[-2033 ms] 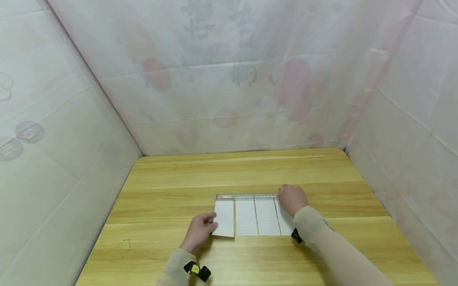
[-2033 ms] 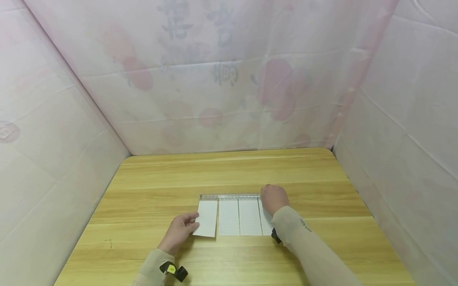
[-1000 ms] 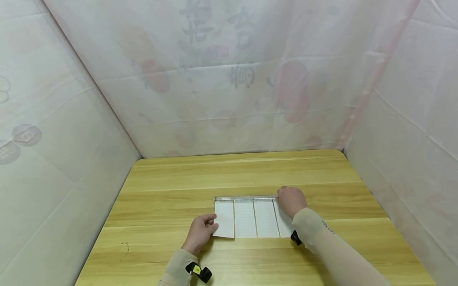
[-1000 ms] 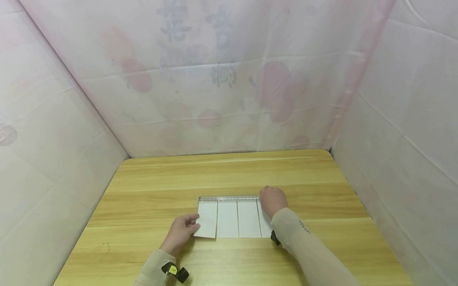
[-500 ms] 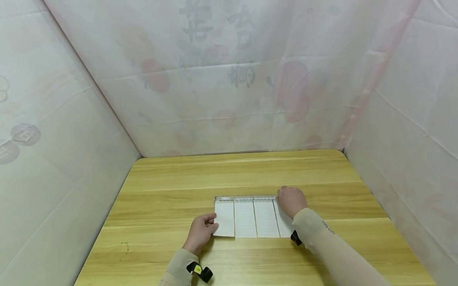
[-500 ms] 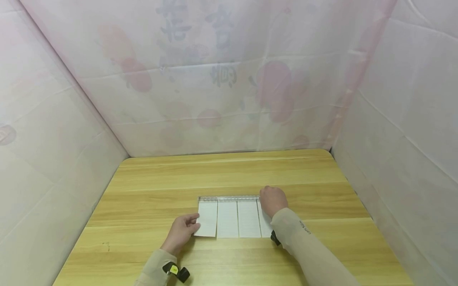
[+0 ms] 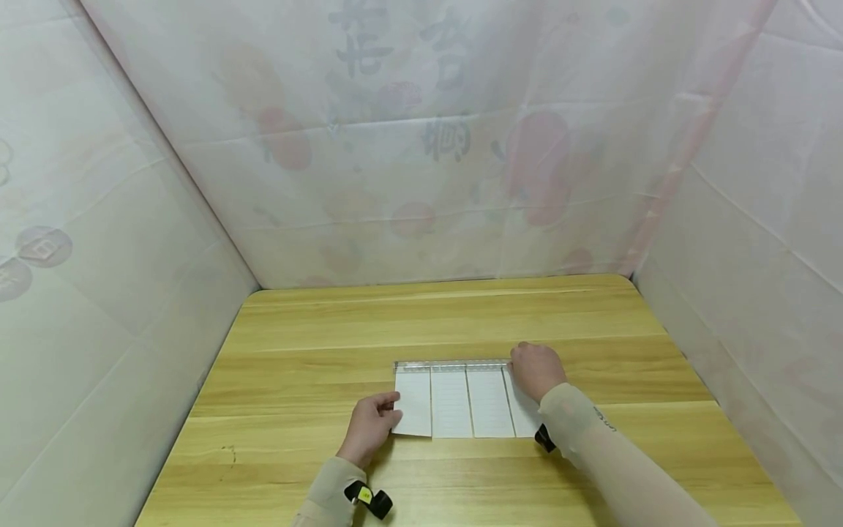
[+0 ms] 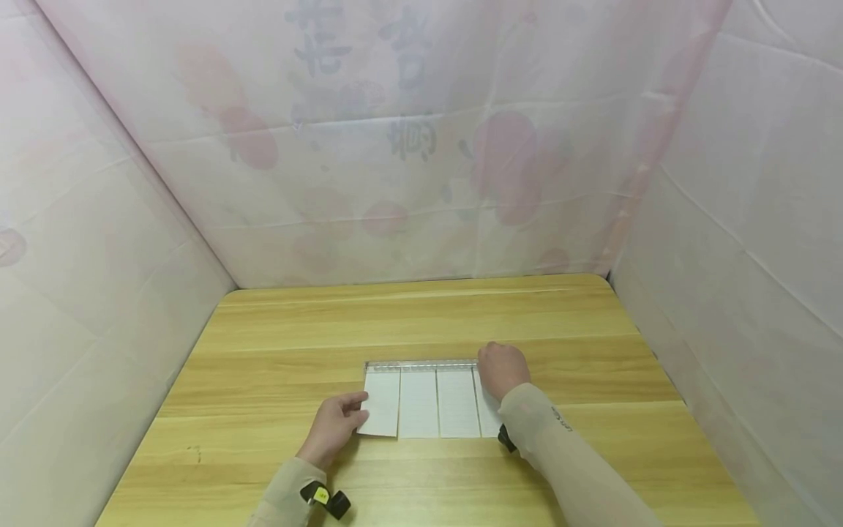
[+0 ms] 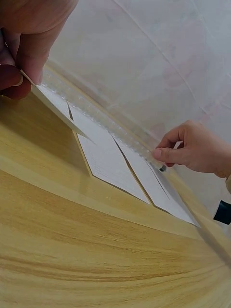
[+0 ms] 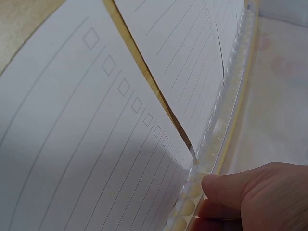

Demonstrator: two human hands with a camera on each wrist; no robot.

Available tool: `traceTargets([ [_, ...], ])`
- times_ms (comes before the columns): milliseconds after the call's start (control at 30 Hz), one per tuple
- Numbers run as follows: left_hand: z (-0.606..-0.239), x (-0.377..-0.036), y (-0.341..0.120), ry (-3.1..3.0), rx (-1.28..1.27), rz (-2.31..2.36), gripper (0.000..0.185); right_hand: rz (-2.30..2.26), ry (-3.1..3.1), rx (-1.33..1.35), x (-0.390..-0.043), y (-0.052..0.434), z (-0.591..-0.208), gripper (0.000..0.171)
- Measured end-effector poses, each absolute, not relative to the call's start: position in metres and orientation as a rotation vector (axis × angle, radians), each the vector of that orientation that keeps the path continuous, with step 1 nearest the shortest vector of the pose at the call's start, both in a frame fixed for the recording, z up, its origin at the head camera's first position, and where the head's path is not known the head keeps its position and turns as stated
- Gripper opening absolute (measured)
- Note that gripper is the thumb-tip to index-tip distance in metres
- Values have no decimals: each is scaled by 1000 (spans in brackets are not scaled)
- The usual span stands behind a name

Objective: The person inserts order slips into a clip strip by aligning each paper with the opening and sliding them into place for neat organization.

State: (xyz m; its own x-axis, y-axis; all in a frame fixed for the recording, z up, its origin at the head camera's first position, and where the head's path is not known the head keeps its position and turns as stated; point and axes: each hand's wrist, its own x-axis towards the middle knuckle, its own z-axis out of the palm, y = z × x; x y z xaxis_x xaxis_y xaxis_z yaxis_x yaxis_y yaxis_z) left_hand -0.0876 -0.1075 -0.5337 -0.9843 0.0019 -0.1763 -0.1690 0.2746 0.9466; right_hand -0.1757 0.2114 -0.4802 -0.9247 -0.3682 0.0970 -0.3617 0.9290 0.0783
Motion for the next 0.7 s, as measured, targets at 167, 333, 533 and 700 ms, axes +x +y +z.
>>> traceTargets([
  [167,-534,-88,-107,2406,-145,1813,35,-95,-2971,564,-176,211,-482,19],
  [333,-535,-89,-108,2407,-148,1822,35,-97,-2975,561,-177,211,-482,19],
  [533,-534,-89,-107,2404,-166,1817,35,-96,-2968,564,-176,212,-482,19],
  [700,-533,-89,-107,2414,-165,1804,35,-88,-2973,564,-176,212,-482,20],
])
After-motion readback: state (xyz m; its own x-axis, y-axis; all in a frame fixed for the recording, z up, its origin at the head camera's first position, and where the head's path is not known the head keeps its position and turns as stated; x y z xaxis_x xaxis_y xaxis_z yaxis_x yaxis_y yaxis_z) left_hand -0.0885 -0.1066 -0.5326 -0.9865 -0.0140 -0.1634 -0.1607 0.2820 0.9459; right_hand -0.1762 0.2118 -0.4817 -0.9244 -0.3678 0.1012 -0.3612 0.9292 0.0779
